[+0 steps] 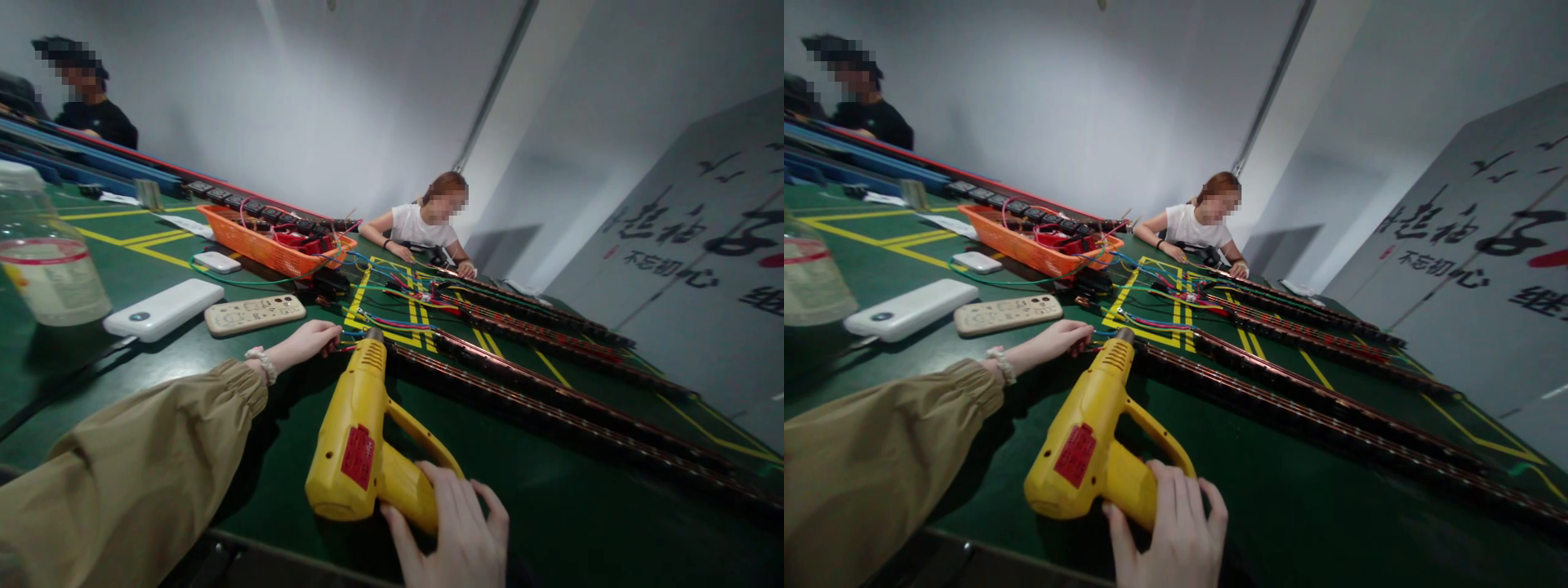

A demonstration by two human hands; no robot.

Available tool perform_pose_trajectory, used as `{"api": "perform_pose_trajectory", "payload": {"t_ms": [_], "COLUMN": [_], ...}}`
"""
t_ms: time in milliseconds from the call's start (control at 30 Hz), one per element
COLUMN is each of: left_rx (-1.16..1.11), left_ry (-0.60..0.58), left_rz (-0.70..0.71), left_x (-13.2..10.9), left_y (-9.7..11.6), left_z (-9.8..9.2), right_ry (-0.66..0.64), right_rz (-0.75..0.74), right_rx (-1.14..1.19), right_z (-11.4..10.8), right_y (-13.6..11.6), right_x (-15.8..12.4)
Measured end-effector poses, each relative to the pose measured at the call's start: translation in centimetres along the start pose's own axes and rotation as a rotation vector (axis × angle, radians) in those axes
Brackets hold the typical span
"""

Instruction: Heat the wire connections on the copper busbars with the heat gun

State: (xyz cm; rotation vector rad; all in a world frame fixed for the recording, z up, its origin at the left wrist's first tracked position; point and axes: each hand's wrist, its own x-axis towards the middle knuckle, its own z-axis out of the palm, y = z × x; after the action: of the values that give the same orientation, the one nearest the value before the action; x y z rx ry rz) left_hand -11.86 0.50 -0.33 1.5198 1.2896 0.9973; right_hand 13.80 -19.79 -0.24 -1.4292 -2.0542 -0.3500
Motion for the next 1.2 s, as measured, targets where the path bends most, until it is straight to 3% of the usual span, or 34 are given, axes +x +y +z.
{"api": "perform_pose_trajectory", "payload": {"t_ms": [233, 433, 800, 1200], "left_rx": [-0.012, -0.009, -0.025, -0.017], "left_ry": [0.009, 0.029, 0.018, -0.015], "left_rz": [0.007, -0.004, -0.014, 0.009], "left_x": [0.0, 0.0, -0.4, -0.8], "left_y": [0.2, 0.2, 0.6, 0.8], "left_z": [0.0, 0.1, 0.1, -0.1], "right_ry": [-0.065, -0.077, -0.151, -0.092], "right_rz": [0.016, -0.101, -0.092, -0.093], "right_rx": [0.041, 0.055, 0.131, 0.054], "right_z": [-0.3, -0.1, -0.4, -0.4], "right_y": [-0.3, -0.4, -0.1, 0.2], "right_x": [0.7, 1.7, 1.9, 1.5]}}
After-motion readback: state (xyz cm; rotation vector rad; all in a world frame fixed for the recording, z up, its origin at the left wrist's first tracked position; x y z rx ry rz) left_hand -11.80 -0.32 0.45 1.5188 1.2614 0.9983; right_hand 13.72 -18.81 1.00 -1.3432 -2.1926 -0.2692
